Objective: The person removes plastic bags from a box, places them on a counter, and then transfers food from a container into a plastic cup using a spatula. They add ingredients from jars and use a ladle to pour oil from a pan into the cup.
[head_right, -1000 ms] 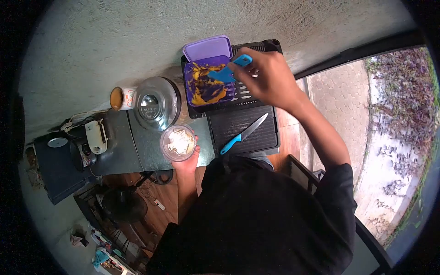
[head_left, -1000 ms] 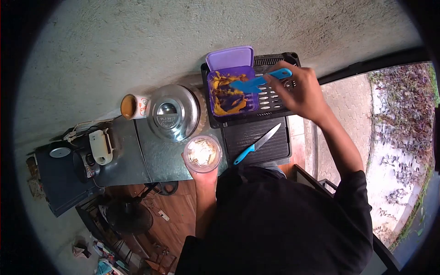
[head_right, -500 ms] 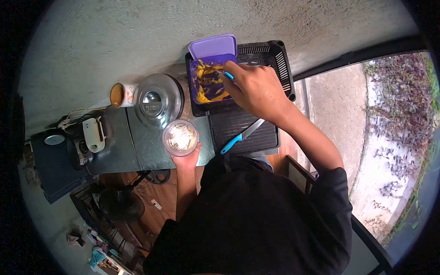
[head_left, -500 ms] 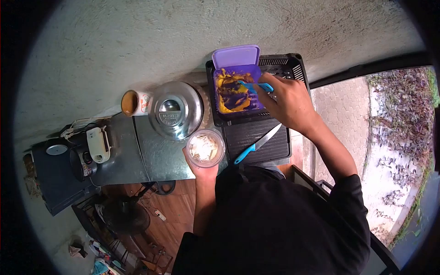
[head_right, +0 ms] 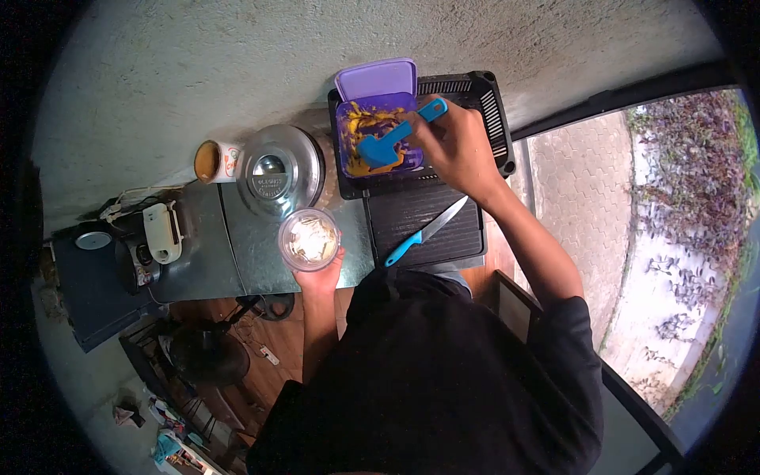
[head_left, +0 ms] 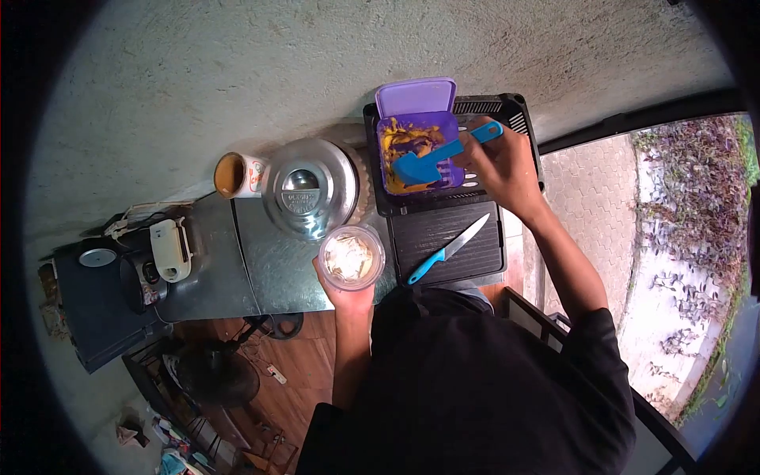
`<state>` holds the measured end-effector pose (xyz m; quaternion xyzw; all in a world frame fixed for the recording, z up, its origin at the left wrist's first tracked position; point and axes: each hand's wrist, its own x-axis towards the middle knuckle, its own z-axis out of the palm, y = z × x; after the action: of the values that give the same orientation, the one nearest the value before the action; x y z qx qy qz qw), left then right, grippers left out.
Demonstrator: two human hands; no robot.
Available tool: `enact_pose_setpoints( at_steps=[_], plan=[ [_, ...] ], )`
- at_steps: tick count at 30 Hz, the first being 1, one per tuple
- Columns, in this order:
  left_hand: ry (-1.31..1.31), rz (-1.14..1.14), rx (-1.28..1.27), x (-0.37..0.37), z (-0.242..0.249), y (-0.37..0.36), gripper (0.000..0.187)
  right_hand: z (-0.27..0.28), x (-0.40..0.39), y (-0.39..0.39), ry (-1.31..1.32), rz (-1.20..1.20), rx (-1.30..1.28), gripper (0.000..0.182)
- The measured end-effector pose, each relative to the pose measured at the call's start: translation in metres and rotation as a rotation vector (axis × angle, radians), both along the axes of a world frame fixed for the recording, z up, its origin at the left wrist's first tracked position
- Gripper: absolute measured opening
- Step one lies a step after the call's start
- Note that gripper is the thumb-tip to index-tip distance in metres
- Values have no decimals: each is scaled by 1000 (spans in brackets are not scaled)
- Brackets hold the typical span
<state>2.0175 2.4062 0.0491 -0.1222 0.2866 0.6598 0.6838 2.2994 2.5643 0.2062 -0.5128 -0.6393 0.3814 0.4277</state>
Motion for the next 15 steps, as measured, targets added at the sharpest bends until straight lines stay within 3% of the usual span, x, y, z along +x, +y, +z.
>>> enact_pose_setpoints(
  at_steps=[9,15],
  plan=[
    [35,1,0,6,20,5,61,1,2,-5,268,-164,-280,22],
    [12,-10,-14,4,13,6,61,-2,17,-9,414,-240,-288,22]
  ],
)
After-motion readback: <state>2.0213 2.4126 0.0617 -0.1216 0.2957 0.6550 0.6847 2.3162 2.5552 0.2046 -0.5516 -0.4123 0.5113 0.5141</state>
